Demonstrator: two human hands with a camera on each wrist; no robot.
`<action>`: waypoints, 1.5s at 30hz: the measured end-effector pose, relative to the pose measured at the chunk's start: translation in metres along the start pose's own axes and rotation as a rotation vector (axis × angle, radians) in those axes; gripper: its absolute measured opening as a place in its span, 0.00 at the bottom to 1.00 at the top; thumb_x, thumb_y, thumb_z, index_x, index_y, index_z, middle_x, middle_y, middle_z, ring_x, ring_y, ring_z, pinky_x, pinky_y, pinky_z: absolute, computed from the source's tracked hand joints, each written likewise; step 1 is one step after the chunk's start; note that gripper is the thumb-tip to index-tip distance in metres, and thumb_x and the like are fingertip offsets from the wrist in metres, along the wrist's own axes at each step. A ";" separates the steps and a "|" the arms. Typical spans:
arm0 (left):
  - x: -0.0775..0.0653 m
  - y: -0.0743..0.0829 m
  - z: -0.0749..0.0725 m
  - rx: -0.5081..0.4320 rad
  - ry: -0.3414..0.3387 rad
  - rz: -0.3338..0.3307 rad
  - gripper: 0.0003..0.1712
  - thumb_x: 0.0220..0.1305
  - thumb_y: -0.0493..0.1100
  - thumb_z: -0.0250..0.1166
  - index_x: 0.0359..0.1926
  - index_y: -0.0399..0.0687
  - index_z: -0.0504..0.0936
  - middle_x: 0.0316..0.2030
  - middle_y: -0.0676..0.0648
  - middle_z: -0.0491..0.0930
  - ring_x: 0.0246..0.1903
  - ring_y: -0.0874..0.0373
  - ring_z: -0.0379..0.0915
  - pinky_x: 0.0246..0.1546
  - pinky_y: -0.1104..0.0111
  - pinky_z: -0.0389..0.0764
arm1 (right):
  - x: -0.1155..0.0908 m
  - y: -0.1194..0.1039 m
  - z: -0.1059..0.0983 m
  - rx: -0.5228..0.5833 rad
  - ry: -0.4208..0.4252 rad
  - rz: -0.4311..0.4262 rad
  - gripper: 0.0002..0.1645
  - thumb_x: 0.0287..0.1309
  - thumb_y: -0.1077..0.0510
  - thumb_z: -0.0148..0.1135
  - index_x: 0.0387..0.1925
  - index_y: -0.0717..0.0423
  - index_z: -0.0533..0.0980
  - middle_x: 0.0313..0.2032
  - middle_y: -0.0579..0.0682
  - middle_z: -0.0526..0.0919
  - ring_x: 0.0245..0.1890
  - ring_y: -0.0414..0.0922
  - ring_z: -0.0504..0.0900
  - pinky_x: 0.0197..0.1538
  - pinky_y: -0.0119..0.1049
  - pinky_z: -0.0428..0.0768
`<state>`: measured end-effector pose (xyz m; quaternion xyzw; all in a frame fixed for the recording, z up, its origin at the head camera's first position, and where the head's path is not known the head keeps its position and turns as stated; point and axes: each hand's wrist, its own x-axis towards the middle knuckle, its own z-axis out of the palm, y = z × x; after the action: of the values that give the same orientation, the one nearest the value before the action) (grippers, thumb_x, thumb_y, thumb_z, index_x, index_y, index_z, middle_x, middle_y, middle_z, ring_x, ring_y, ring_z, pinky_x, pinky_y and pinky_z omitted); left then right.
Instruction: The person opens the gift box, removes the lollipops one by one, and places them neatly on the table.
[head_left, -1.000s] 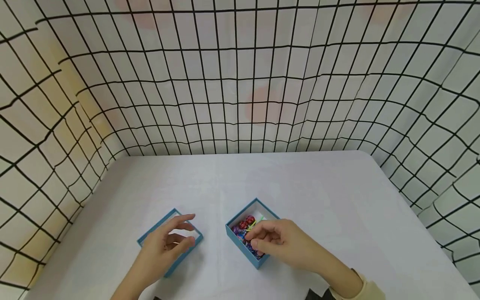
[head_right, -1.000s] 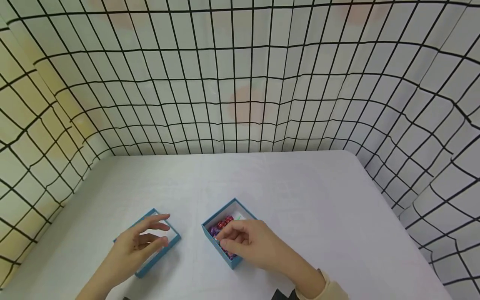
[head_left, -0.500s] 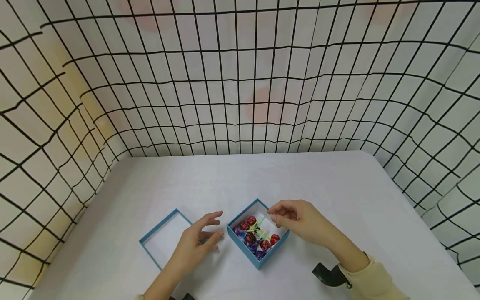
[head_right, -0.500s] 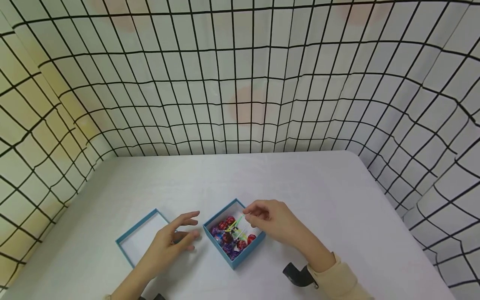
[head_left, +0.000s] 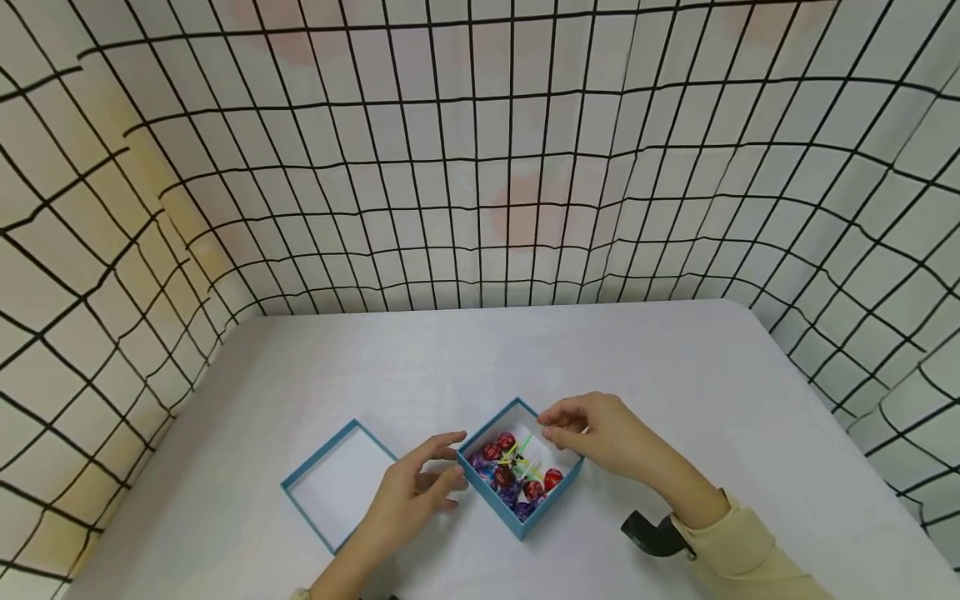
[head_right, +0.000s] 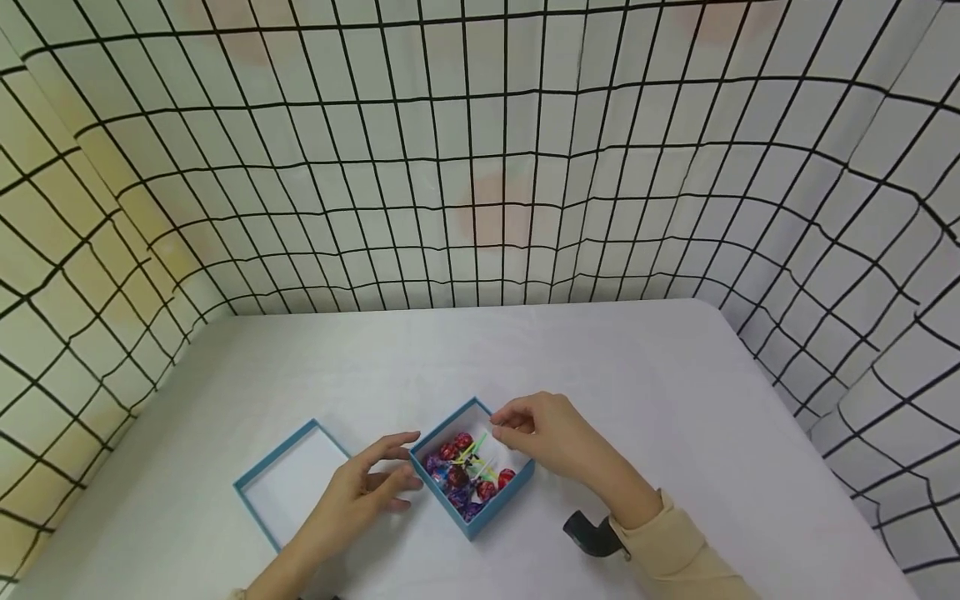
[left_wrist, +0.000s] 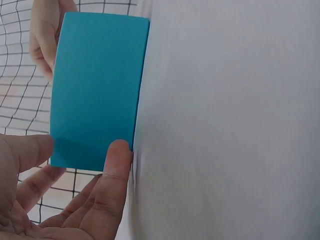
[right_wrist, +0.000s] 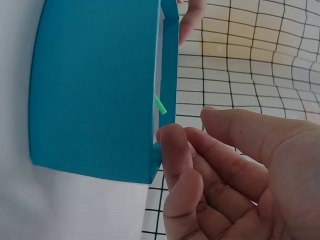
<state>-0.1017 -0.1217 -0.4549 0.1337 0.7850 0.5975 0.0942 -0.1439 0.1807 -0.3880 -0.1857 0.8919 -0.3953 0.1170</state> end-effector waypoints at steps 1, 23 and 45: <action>0.000 0.000 0.001 -0.004 -0.002 -0.001 0.26 0.78 0.38 0.65 0.73 0.47 0.76 0.61 0.30 0.81 0.46 0.42 0.92 0.37 0.66 0.93 | 0.001 -0.001 0.001 -0.006 -0.002 -0.001 0.16 0.73 0.53 0.68 0.53 0.59 0.87 0.39 0.50 0.91 0.34 0.41 0.83 0.32 0.29 0.80; 0.001 0.000 0.006 -0.020 0.036 -0.021 0.23 0.79 0.41 0.65 0.71 0.48 0.79 0.59 0.33 0.81 0.47 0.42 0.92 0.37 0.66 0.94 | 0.015 -0.018 0.018 -0.061 -0.023 0.080 0.10 0.69 0.60 0.71 0.47 0.61 0.88 0.31 0.48 0.91 0.32 0.42 0.88 0.33 0.31 0.84; 0.002 -0.001 0.007 -0.001 0.052 -0.038 0.23 0.78 0.42 0.67 0.69 0.49 0.80 0.57 0.34 0.83 0.45 0.45 0.92 0.34 0.68 0.93 | 0.016 -0.016 0.019 0.002 -0.019 0.057 0.02 0.66 0.64 0.72 0.35 0.58 0.86 0.27 0.46 0.88 0.29 0.43 0.87 0.29 0.30 0.82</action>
<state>-0.1011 -0.1151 -0.4574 0.1028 0.7893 0.5993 0.0851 -0.1473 0.1513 -0.3895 -0.1638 0.8954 -0.3908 0.1370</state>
